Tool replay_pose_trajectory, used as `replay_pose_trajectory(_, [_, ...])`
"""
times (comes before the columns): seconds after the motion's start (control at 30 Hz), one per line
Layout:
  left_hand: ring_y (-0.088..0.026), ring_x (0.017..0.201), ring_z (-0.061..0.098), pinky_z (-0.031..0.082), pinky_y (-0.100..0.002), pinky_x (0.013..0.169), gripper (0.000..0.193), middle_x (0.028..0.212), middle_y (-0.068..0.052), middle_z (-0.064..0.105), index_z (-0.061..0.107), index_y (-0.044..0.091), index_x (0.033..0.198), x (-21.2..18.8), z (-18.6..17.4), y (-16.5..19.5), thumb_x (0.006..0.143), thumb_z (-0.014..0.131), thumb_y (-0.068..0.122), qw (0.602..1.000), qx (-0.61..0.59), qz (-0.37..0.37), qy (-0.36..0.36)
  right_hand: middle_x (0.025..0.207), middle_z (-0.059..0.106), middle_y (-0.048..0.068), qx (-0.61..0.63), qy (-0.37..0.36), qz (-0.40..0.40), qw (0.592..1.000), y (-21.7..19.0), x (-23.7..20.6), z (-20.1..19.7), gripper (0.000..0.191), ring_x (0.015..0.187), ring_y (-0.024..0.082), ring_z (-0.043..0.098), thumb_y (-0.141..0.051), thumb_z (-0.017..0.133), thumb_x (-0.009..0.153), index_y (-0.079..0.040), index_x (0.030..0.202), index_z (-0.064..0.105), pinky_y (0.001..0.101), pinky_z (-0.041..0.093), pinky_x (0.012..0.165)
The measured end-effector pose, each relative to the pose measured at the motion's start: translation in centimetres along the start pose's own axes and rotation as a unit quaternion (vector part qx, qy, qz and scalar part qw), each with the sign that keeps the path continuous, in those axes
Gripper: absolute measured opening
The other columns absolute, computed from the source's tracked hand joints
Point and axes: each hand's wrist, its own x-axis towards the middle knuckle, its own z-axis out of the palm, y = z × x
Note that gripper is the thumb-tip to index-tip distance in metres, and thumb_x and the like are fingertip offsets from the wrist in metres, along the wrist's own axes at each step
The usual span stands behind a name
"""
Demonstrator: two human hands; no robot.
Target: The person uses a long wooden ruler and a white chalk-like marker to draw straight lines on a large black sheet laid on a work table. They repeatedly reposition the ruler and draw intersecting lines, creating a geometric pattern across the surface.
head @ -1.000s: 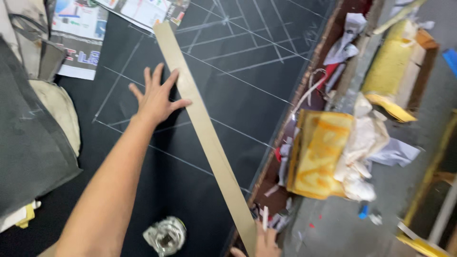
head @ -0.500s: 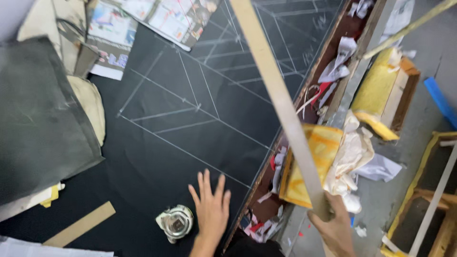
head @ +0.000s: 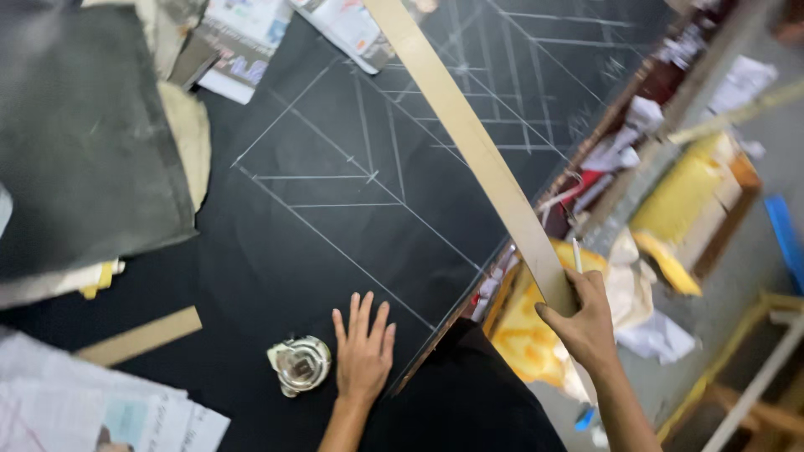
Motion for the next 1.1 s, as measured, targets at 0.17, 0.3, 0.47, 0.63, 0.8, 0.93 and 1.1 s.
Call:
replay_pose_trajectory(0.17, [-0.032,0.137,0.055,0.038,-0.055,0.119,0.03,0.136,-0.012,0.063,0.068,0.005,0.121,-0.3,-0.1,-0.8,0.093,0.067,0.013,0.986,-0.079,-0.066,0.134,0.098,0.05,0.013,-0.006,-0.084,-0.157,0.984,-0.3,9.5,1.3,0.062,0.092,0.028,0.055,-0.015,0.084,0.067,0.002,0.123,0.063,0.0357,0.048,0.082])
replay_pose_trajectory(0.3, [-0.032,0.126,0.06,0.049,-0.044,0.107,0.024,0.134,-0.014,0.063,0.07,0.004,0.12,1.2,0.2,-0.1,0.097,0.066,0.008,0.947,-0.052,-0.201,0.244,0.101,0.052,0.012,0.011,-0.191,-0.243,0.951,-0.7,16.4,3.6,0.062,0.092,0.028,0.058,-0.011,0.079,0.068,0.001,0.127,0.062,0.0365,0.049,0.081])
replay_pose_trajectory(0.47, [-0.037,0.132,0.056,0.045,-0.046,0.112,0.028,0.141,-0.017,0.058,0.068,0.004,0.128,7.6,1.3,-0.8,0.1,0.066,0.011,0.891,-0.006,-0.276,0.361,0.102,0.049,0.014,-0.028,-0.307,-0.276,0.91,-0.6,21.3,4.1,0.064,0.089,0.032,0.059,-0.014,0.08,0.071,-0.002,0.129,0.058,0.0389,0.051,0.078])
replay_pose_trajectory(0.63, [-0.039,0.15,0.037,0.019,-0.063,0.125,0.053,0.157,-0.018,0.044,0.055,0.008,0.147,13.4,0.8,-4.0,0.099,0.067,0.029,0.889,0.048,-0.332,0.312,0.109,0.051,0.014,-0.146,-0.326,-0.315,0.879,0.0,22.0,4.3,0.072,0.083,0.034,0.058,-0.027,0.081,0.076,-0.008,0.14,0.053,0.0447,0.047,0.074])
replay_pose_trajectory(0.8, [-0.042,0.154,0.02,0.005,-0.073,0.118,0.068,0.163,-0.014,0.036,0.048,0.012,0.155,16.9,-1.0,-6.4,0.099,0.067,0.046,0.902,0.095,-0.362,0.214,0.103,0.053,0.008,-0.242,-0.272,-0.394,0.844,-0.4,22.2,4.4,0.077,0.086,0.025,0.058,-0.04,0.077,0.078,-0.012,0.145,0.052,0.0443,0.039,0.071])
replay_pose_trajectory(0.93, [-0.042,0.154,0.016,0.002,-0.074,0.116,0.072,0.164,-0.01,0.034,0.049,0.017,0.154,18.0,-1.6,-6.3,0.094,0.068,0.053,0.898,0.119,-0.38,0.187,0.104,0.055,0.004,-0.279,-0.227,-0.421,0.833,-1.2,23.3,4.1,0.073,0.096,0.025,0.053,-0.038,0.078,0.074,-0.016,0.14,0.056,0.0441,0.038,0.075])
replay_pose_trajectory(1.1, [-0.041,0.156,0.017,0.003,-0.073,0.119,0.075,0.165,-0.008,0.035,0.052,0.019,0.154,17.7,-1.7,-5.9,0.092,0.072,0.055,0.895,0.113,-0.39,0.183,0.101,0.054,0.004,-0.207,-0.253,-0.415,0.849,-0.6,23.0,4.0,0.074,0.095,0.025,0.051,-0.032,0.079,0.074,-0.014,0.142,0.057,0.0422,0.036,0.08])
